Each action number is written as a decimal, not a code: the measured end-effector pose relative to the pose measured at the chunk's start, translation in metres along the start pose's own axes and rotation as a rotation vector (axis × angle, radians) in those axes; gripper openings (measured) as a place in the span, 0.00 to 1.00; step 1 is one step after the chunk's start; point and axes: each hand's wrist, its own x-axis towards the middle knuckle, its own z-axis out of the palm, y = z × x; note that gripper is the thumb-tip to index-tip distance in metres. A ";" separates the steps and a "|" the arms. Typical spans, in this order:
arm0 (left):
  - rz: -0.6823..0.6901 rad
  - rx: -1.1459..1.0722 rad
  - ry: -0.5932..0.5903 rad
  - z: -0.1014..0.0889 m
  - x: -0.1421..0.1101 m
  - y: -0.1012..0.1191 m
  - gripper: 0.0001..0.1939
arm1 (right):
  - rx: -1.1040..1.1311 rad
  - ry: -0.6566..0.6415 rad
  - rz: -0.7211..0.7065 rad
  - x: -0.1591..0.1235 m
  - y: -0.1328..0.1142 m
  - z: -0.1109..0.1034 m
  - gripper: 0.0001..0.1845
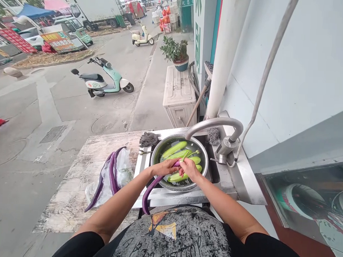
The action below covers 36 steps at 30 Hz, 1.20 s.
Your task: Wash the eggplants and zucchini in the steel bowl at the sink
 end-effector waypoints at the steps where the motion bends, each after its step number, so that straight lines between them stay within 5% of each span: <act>1: 0.014 -0.008 -0.041 -0.002 0.000 -0.001 0.14 | 0.007 -0.024 -0.006 -0.001 -0.002 -0.001 0.11; 7: -0.039 -0.068 -0.032 -0.013 -0.002 -0.008 0.32 | 0.082 -0.272 -0.021 -0.004 -0.012 -0.010 0.22; 10: -0.095 -0.225 -0.135 -0.018 -0.005 -0.005 0.33 | 0.062 -0.308 -0.033 -0.004 -0.016 -0.011 0.22; 17: -0.205 -0.515 -0.388 -0.024 -0.006 0.013 0.27 | -0.022 -0.131 -0.035 -0.005 -0.017 0.002 0.12; 25: -0.302 -0.639 -0.500 -0.028 0.004 0.011 0.26 | -0.088 -0.020 -0.097 -0.001 -0.022 0.002 0.09; 31: -0.357 -0.709 -0.575 -0.034 0.007 0.005 0.19 | -0.010 -0.102 -0.069 -0.001 -0.032 -0.001 0.08; 34: -0.359 -0.657 -0.555 -0.035 0.010 0.004 0.16 | 0.023 -0.173 0.011 -0.002 -0.032 -0.008 0.13; 36: -0.374 -0.595 -0.536 -0.033 0.012 0.004 0.16 | -0.086 -0.074 0.018 -0.005 -0.028 -0.013 0.20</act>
